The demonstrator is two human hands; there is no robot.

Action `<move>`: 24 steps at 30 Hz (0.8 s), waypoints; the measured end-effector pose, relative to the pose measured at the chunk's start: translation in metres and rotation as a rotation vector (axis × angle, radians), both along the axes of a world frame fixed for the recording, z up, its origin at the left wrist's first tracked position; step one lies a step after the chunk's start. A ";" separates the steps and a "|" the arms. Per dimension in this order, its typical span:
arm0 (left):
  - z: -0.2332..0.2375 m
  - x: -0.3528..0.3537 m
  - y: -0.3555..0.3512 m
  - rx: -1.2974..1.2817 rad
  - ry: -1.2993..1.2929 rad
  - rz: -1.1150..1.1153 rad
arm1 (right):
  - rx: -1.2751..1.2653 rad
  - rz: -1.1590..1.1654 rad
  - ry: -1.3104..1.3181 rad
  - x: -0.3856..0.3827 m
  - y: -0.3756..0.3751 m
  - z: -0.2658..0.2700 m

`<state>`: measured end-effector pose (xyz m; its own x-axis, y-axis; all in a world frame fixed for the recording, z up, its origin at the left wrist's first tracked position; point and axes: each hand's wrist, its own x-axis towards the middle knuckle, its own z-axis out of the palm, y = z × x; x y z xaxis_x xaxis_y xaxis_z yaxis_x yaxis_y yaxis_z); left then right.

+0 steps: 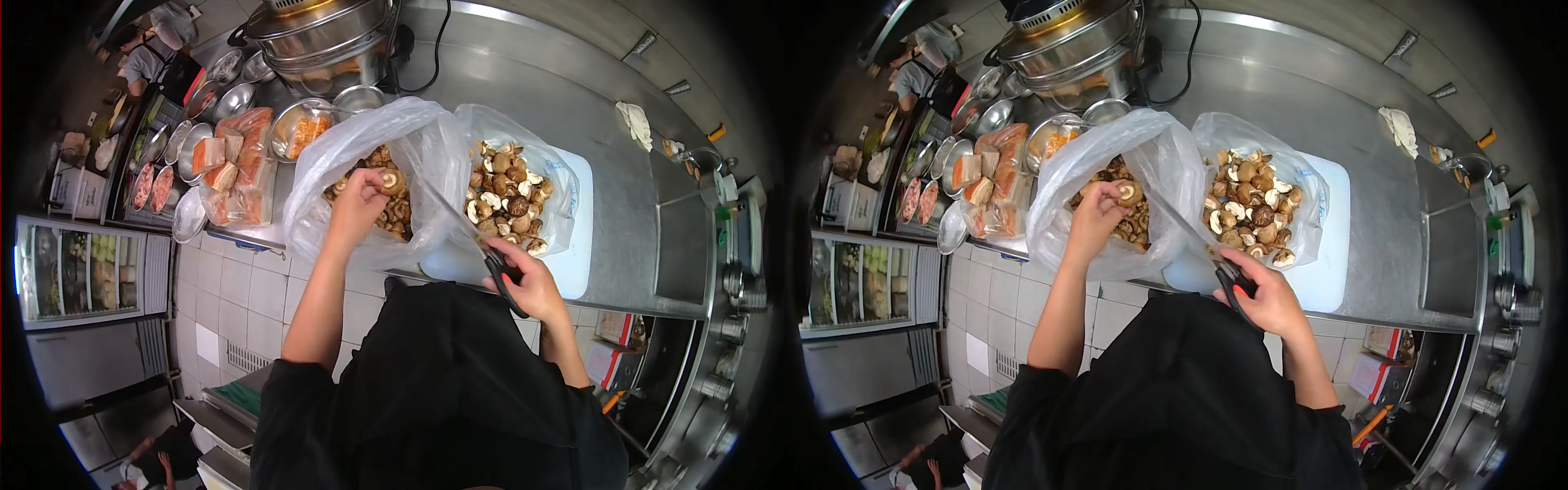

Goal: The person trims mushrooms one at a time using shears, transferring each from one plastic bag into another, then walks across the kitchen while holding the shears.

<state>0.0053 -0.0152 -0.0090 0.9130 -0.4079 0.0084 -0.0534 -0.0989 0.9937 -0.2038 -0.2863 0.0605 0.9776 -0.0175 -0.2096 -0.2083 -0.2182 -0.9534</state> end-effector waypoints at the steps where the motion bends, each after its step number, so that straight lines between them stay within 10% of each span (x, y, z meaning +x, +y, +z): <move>1: -0.002 -0.004 -0.003 -0.092 0.001 0.005 | -0.103 0.008 -0.074 0.003 0.005 -0.005; 9: 0.016 -0.016 0.000 0.110 -0.230 -0.021 | -0.645 0.110 -0.202 0.024 0.019 0.006; 24: 0.017 -0.022 0.002 0.280 -0.209 -0.011 | -0.656 0.194 -0.092 0.039 0.036 -0.011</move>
<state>-0.0167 -0.0135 0.0082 0.8989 -0.4306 0.0809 -0.2553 -0.3648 0.8954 -0.1649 -0.2499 0.0492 0.9893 0.0646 -0.1312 -0.0316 -0.7814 -0.6232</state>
